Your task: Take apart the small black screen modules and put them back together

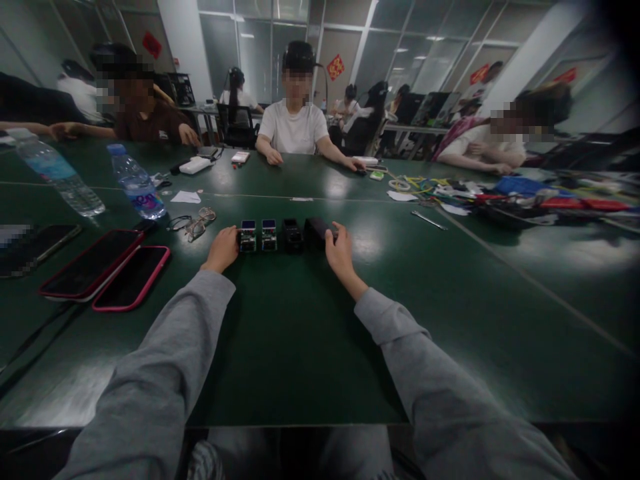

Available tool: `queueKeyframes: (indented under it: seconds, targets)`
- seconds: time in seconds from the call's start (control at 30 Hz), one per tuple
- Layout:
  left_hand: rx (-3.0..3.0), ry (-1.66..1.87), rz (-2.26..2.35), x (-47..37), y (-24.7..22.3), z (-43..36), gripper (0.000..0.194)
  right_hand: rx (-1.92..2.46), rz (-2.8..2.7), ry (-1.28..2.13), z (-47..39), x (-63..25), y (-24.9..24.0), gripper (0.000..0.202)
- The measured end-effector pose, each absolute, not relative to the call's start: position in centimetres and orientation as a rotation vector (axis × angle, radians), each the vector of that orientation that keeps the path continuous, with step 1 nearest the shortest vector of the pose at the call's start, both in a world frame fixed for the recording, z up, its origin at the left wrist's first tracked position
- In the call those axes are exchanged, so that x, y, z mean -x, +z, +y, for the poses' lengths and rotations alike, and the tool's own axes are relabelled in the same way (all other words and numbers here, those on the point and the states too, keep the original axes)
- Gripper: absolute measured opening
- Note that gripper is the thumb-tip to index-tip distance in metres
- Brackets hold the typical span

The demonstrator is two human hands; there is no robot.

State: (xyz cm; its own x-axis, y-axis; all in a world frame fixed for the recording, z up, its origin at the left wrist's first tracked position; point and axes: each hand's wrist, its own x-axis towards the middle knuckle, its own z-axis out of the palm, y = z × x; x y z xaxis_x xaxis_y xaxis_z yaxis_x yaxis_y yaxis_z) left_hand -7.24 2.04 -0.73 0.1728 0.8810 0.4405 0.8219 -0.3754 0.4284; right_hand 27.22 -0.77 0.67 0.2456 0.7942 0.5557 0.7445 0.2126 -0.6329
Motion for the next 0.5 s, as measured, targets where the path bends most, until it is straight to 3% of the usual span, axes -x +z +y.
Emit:
queueKeyframes:
  seconds: [0.1,0.3,0.5]
  targets:
    - [-2.406,0.857,1.769,7.2,-0.5,2.0,0.049,1.427,-1.591,0.039,-1.5,-26.9,1.1,0.055]
    - [-2.485,0.669,1.892,7.1,-0.1,1.9,0.047,1.408,-1.508,0.185,-1.2,-27.4,1.2,0.042]
    - [-2.509,0.635,1.902,7.1,-0.1,1.9,0.048,1.467,-1.415,0.303,-0.4,-28.0,0.8,0.052]
